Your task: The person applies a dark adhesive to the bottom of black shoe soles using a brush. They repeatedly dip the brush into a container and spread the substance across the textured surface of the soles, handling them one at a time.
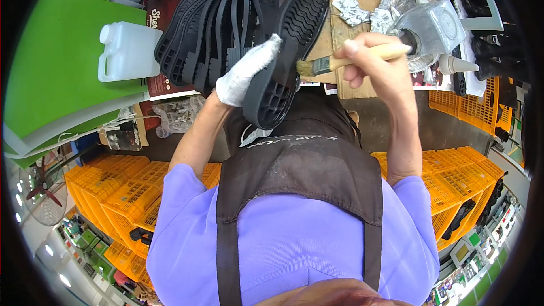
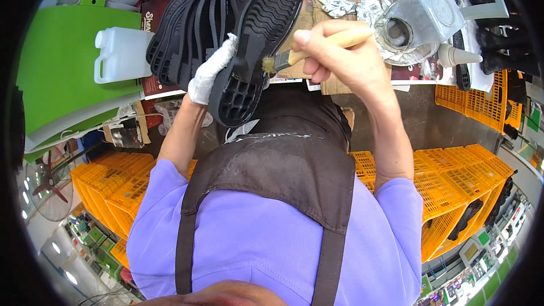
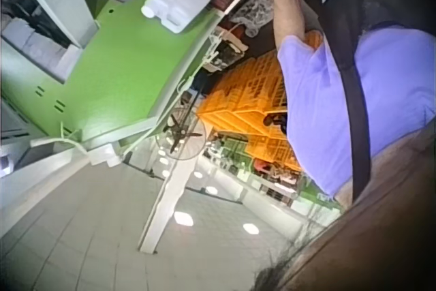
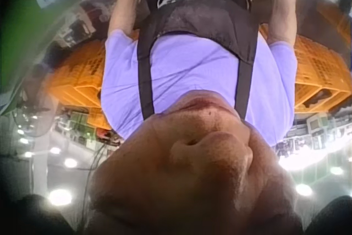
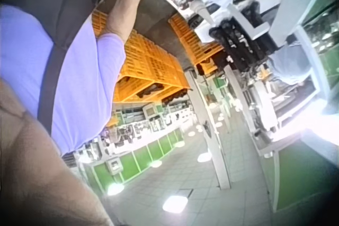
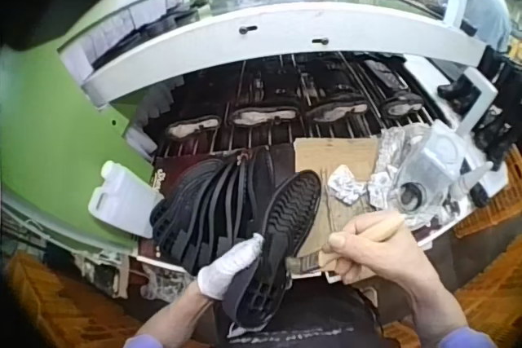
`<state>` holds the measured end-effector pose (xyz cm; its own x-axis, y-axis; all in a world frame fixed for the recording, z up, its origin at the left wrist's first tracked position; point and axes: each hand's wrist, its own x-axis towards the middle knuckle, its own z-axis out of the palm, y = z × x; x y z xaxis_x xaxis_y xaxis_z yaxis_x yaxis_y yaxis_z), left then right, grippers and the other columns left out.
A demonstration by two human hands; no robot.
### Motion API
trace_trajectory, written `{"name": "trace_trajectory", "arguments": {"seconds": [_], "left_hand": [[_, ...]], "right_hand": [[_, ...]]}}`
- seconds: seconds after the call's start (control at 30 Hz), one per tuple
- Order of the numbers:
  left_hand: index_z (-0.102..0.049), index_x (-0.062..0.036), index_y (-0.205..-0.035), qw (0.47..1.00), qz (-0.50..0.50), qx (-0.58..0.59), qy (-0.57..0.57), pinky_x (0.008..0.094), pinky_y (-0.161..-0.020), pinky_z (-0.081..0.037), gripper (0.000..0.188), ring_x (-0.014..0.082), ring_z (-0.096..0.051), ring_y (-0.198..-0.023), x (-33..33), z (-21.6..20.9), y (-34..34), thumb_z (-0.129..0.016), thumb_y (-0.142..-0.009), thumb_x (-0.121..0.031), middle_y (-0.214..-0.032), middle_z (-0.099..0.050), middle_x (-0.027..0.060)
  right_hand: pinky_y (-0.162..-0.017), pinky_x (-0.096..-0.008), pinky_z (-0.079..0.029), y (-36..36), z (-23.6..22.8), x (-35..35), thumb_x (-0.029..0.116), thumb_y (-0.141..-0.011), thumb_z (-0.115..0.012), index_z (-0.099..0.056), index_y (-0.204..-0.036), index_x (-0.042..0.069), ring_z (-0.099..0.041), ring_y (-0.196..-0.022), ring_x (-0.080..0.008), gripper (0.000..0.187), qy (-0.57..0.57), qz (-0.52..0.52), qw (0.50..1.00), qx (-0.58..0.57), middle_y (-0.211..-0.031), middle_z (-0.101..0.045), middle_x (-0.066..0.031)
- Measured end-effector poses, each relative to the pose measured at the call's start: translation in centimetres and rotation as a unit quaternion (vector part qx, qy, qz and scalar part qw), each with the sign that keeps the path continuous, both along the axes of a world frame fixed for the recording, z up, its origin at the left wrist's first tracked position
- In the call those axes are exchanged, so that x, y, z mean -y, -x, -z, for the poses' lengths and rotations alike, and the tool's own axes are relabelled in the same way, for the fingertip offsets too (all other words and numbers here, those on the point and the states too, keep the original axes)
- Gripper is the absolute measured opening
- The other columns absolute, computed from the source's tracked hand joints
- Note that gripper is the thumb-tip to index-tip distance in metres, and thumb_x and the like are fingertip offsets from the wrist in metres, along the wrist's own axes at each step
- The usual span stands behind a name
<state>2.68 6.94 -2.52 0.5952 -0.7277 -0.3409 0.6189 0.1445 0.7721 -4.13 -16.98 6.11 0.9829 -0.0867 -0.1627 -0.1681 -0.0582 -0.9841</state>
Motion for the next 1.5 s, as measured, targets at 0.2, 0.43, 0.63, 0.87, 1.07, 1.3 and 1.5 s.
{"name": "trace_trajectory", "arguments": {"seconds": [0.2, 0.43, 0.63, 0.87, 1.07, 1.3, 1.5], "left_hand": [[-0.046, -0.0037, -0.125, 0.967, -0.013, -0.183, 0.175, 0.0336, -0.09, -0.046, 0.04, 0.0208, -0.057, -0.103, 0.7, -1.6, 0.0, -0.034, -0.098, -0.031, -0.118, -0.055, 0.012], [-0.05, -0.0017, -0.119, 0.962, -0.031, -0.185, 0.199, 0.0361, -0.087, -0.048, 0.041, 0.0225, -0.059, -0.099, 0.9, -0.3, -1.2, -0.033, -0.098, -0.032, -0.113, -0.058, 0.0137], [-0.044, -0.0005, -0.126, 0.951, 0.026, -0.222, 0.215, 0.0381, -0.091, -0.046, 0.043, 0.0258, -0.056, -0.105, -0.1, -0.2, -0.2, -0.032, -0.098, -0.031, -0.121, -0.052, 0.0171], [-0.049, -0.0022, -0.12, 0.964, 0.018, -0.132, 0.23, 0.0332, -0.089, -0.047, 0.043, 0.0182, -0.058, -0.099, 0.3, 0.8, -1.3, -0.031, -0.098, -0.034, -0.112, -0.057, 0.0116], [-0.05, -0.0037, -0.119, 0.972, -0.041, -0.156, 0.173, 0.0303, -0.077, -0.052, 0.043, 0.0158, -0.062, -0.085, 1.3, -0.7, -1.0, -0.031, -0.098, -0.036, -0.102, -0.061, 0.0086], [-0.051, -0.0047, -0.117, 0.965, -0.045, -0.163, 0.199, 0.0297, -0.075, -0.052, 0.043, 0.0154, -0.062, -0.085, 1.4, 0.0, -1.7, -0.031, -0.098, -0.038, -0.103, -0.061, 0.0076], [-0.043, -0.0039, -0.128, 0.97, -0.007, -0.16, 0.183, 0.0323, -0.086, -0.047, 0.047, 0.0197, -0.058, -0.097, 1.9, -0.7, -0.9, -0.028, -0.098, -0.037, -0.114, -0.056, 0.0106]], "right_hand": [[-0.061, -0.03, -0.049, -0.4, 1.3, -0.4, 0.006, -0.076, -0.067, -0.064, -0.092, 0.005, -0.06, -0.07, -0.0211, 0.016, 0.314, -0.086, 0.907, 0.268, -0.083, -0.062, -0.0091], [-0.061, -0.0316, -0.049, 0.9, 1.8, -3.2, 0.007, -0.076, -0.068, -0.066, -0.095, 0.007, -0.057, -0.069, -0.0206, 0.019, 0.081, -0.286, 0.896, 0.328, -0.077, -0.058, -0.0061], [-0.064, -0.0284, -0.051, -2.8, 4.0, 1.9, 0.002, -0.079, -0.063, -0.065, -0.096, 0.004, -0.062, -0.072, -0.022, 0.018, 0.314, -0.054, 0.891, 0.324, -0.082, -0.062, -0.0104], [-0.063, -0.0312, -0.049, 0.4, 1.6, -2.4, 0.008, -0.078, -0.065, -0.065, -0.092, 0.003, -0.062, -0.07, -0.0222, 0.015, 0.162, -0.166, 0.942, 0.242, -0.078, -0.063, -0.0112], [-0.055, -0.0292, -0.047, -2.0, 2.3, -1.6, 0.007, -0.077, -0.067, -0.064, -0.088, 0.001, -0.06, -0.064, -0.0223, 0.013, 0.271, -0.024, 0.907, 0.321, -0.074, -0.061, -0.011], [-0.056, -0.0328, -0.048, 2.4, 1.1, -5.2, 0.005, -0.075, -0.067, -0.062, -0.09, 0.004, -0.057, -0.062, -0.023, 0.016, 0.162, -0.229, 0.896, 0.343, -0.072, -0.056, -0.0082], [-0.059, -0.024, -0.047, -2.2, 0.2, -0.6, 0.019, -0.083, -0.06, -0.067, -0.084, -0.001, -0.058, -0.065, -0.0101, 0.021, 0.014, -0.162, 0.986, -0.047, -0.075, -0.066, -0.005]]}}
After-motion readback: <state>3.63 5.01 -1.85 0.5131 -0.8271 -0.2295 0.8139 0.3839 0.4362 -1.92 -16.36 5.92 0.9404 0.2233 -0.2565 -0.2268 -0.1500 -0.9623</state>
